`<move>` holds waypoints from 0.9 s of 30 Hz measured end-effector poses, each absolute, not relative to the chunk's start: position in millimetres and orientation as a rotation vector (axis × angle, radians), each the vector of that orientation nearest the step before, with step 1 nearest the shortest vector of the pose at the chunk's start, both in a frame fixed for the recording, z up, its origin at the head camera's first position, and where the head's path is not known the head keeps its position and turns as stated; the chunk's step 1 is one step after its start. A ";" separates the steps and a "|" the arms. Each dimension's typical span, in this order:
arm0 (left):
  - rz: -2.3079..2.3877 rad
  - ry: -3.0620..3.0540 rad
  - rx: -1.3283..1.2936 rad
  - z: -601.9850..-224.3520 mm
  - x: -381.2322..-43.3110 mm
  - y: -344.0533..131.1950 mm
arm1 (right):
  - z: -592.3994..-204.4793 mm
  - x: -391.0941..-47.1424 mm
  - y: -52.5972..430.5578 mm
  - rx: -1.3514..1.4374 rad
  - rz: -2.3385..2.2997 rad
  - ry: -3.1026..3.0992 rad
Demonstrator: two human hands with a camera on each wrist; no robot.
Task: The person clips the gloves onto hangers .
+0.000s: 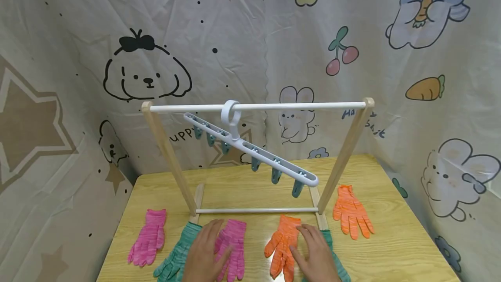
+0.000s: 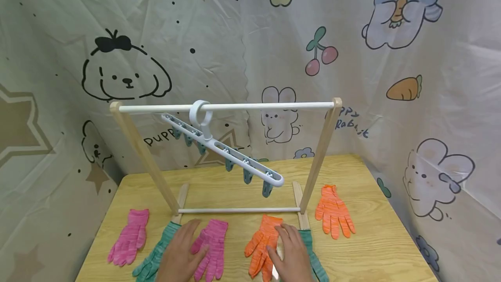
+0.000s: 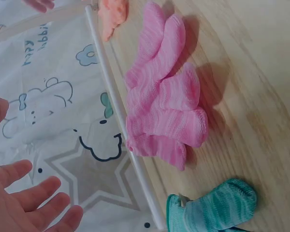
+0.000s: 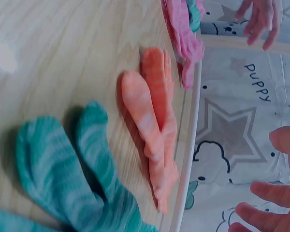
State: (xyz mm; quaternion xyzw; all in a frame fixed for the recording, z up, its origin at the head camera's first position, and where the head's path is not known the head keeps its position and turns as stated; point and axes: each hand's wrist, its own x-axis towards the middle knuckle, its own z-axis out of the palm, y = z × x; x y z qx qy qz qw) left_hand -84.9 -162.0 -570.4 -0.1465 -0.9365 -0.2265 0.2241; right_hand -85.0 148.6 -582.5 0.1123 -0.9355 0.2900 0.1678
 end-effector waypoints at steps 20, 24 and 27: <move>-0.830 -2.689 -0.074 -557.8 -87.8 -179.6 | -567.6 -99.6 181.9 0.060 0.923 -2.628; -0.845 -2.683 -0.056 -556.7 -89.8 -184.0 | -566.1 -102.5 190.2 0.027 0.943 -2.589; -0.859 -2.674 -0.040 -554.7 -91.2 -187.2 | -565.8 -105.7 196.5 0.018 0.961 -2.537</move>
